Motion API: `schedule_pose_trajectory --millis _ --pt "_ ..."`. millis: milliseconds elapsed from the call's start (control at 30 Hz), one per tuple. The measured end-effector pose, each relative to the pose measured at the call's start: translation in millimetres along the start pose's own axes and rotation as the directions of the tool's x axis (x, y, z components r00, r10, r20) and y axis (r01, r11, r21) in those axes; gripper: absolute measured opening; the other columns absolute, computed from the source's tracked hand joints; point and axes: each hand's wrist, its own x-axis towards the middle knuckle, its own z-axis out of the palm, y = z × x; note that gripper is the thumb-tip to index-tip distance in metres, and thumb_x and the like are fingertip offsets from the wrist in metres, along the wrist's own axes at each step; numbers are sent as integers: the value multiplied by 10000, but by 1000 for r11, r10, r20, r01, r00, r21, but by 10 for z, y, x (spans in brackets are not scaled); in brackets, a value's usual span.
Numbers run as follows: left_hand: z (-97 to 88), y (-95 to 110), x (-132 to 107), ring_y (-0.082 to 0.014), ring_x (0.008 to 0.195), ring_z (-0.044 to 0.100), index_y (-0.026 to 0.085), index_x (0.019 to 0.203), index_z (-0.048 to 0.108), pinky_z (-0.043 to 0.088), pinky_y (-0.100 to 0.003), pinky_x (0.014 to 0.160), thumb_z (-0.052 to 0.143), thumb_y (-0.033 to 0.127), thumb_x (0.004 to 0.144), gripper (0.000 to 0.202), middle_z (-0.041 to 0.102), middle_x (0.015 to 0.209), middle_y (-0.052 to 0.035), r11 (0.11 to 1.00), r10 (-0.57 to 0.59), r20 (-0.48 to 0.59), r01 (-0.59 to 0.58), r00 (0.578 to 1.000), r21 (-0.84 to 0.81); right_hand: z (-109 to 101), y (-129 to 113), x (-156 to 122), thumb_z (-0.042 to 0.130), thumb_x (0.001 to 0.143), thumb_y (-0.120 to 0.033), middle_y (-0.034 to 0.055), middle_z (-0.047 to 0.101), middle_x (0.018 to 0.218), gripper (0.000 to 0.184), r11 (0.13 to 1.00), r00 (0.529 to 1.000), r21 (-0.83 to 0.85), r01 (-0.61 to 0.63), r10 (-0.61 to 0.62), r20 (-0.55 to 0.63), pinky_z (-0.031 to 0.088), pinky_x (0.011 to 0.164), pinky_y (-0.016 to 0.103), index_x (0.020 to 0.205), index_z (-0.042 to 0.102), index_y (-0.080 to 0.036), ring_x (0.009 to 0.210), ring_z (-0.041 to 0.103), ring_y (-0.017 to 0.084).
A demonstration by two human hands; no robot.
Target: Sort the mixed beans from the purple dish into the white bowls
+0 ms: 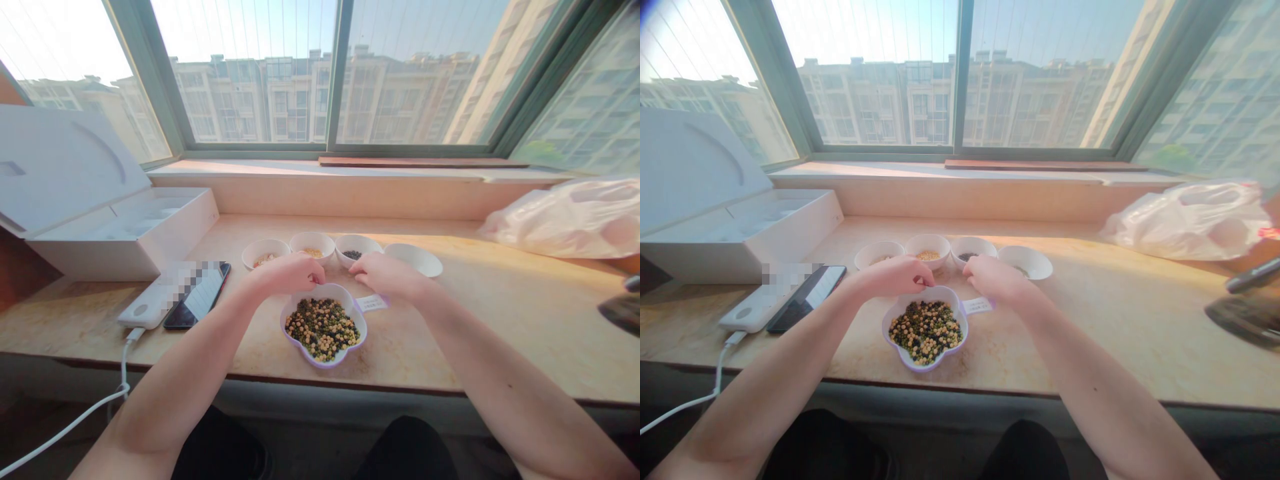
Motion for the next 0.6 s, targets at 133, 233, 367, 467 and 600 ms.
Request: schedule_pose_trajectory --millis 133,233,367,467,600 --pt "9 -26 15 -143 771 712 277 836 826 509 -248 794 572 28 796 358 807 879 25 1000 9 -3 -9 1000 -29 66 -66 34 580 906 -158 110 712 739 242 974 994 -206 -93 104 45 370 604 305 712 722 -187 613 600 190" --pt "-1 -32 29 -146 832 716 256 886 831 506 -244 835 576 40 813 342 809 907 13 999 19 36 -18 999 -29 45 -167 26 531 914 -151 128 747 808 256 939 986 -323 -116 149 80 369 583 304 783 749 -167 641 633 201" --pt "-11 -21 37 -136 814 714 228 912 828 501 -237 826 576 49 823 322 810 927 9 999 10 58 -8 998 -36 2 -195 9 509 905 -148 120 749 792 268 936 979 -335 -104 156 131 375 588 308 799 755 -157 656 645 211" --pt "-7 -10 35 -130 779 711 232 904 828 501 -234 806 580 46 821 321 811 916 14 999 1 52 1 999 -39 -1 -144 8 554 874 -164 88 737 773 212 964 983 -257 -71 111 143 380 586 297 781 745 -172 669 646 203" --pt "-6 4 33 -130 770 710 240 915 835 502 -234 791 567 43 813 348 815 914 16 999 11 50 -9 999 -37 28 -120 14 617 820 -188 56 736 815 128 985 967 -84 -151 165 196 389 507 267 845 742 -190 584 631 166"
